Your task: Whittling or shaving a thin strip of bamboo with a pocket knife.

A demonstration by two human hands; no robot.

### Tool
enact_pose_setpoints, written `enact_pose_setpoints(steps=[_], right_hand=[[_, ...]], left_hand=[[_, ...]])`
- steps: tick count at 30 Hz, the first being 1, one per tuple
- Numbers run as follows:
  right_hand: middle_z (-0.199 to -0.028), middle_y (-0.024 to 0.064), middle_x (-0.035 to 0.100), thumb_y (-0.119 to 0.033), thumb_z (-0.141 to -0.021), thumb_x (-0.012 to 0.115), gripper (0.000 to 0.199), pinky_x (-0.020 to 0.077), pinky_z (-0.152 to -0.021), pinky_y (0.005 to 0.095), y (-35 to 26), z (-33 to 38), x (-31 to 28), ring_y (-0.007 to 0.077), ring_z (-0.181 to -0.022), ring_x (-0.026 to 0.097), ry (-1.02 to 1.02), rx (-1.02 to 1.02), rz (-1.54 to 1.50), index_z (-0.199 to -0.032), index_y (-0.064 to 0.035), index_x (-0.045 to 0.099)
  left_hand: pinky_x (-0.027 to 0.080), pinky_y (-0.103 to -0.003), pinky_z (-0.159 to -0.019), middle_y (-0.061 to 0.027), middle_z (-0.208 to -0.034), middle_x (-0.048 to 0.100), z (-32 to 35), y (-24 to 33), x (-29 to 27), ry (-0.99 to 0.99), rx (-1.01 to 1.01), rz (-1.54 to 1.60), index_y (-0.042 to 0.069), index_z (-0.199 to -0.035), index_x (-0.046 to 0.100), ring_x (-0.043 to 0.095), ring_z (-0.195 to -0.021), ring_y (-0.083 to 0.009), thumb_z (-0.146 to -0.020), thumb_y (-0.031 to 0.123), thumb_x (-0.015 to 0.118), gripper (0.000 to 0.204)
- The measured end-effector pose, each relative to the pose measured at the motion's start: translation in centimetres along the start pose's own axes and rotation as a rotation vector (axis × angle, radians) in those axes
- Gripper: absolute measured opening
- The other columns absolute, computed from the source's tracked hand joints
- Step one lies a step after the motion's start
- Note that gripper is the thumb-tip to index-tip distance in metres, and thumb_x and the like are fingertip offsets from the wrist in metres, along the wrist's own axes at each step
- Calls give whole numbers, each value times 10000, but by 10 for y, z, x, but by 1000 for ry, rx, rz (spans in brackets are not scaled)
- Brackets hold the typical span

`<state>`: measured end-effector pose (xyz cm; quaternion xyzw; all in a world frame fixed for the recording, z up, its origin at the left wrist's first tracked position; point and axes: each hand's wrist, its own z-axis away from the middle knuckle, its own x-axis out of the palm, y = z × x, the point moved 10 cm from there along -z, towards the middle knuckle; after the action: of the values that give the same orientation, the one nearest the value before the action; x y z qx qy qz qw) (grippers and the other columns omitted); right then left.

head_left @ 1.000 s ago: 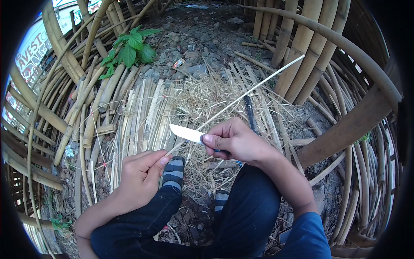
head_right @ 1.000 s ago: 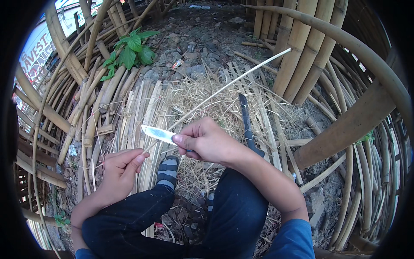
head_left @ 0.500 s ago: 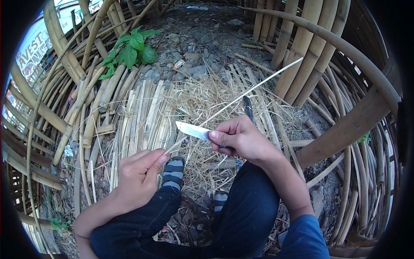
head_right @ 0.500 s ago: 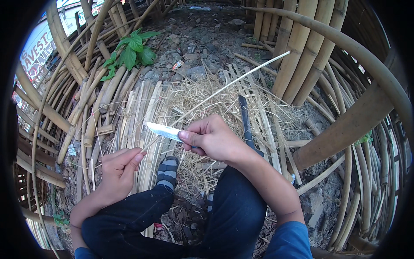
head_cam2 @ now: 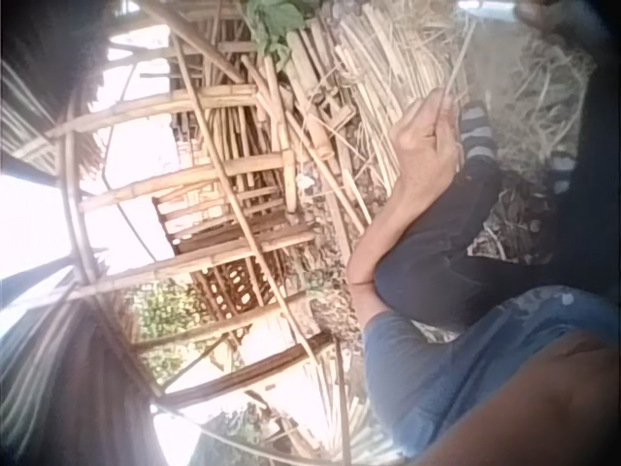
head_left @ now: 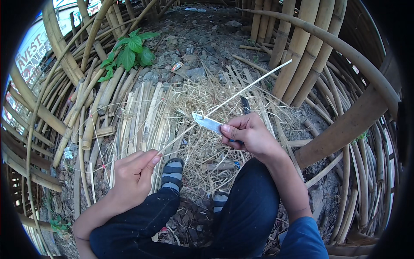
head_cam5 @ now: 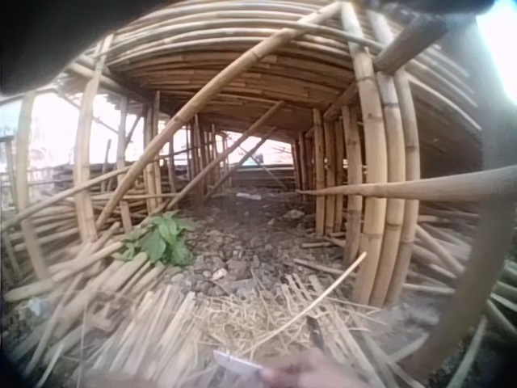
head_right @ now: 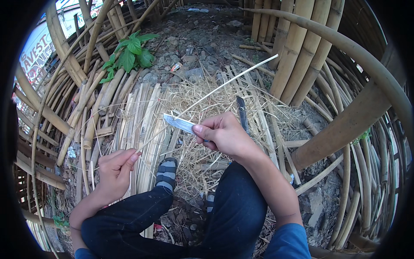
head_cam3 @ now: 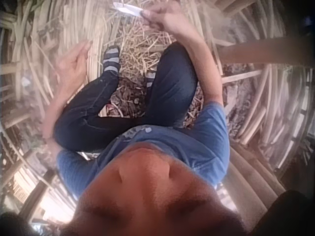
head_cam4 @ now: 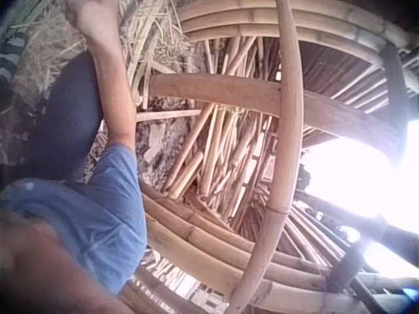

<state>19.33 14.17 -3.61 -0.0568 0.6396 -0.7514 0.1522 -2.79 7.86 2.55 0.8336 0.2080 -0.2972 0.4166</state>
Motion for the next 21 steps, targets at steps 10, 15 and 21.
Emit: enact_pose_setpoints(steps=[10, 15, 21], right_hand=[[-537, -1, 525, -201, -922, 590, 285, 275, -399, 197, 1, 3, -16, 42, -443, 411, 43, -19, -59, -731, 2, 650], [-562, 4, 534, -204, -911, 607, 277, 309, -419, 190, 13, 1, -51, 51, -464, 430, 164, 25, -141, -736, 8, 647], [-544, 14, 529, -214, -906, 609, 286, 281, -397, 201, 23, -1, -57, 53, -449, 422, 153, 85, -127, -729, 7, 645]], left_hand=[[358, -315, -453, -125, -592, 512, 3, -3, -1, -13, 3, -20, -50, -908, 643, 478, -467, -206, -850, -26, 590, 81], [354, -318, -452, -126, -588, 508, 9, -11, -2, -25, -15, -51, -52, -906, 646, 471, -464, -207, -850, -27, 589, 84], [382, -282, -468, -104, -582, 528, 13, -17, -2, -90, -54, -107, -60, -919, 656, 504, -481, -157, -876, -1, 571, 113]])
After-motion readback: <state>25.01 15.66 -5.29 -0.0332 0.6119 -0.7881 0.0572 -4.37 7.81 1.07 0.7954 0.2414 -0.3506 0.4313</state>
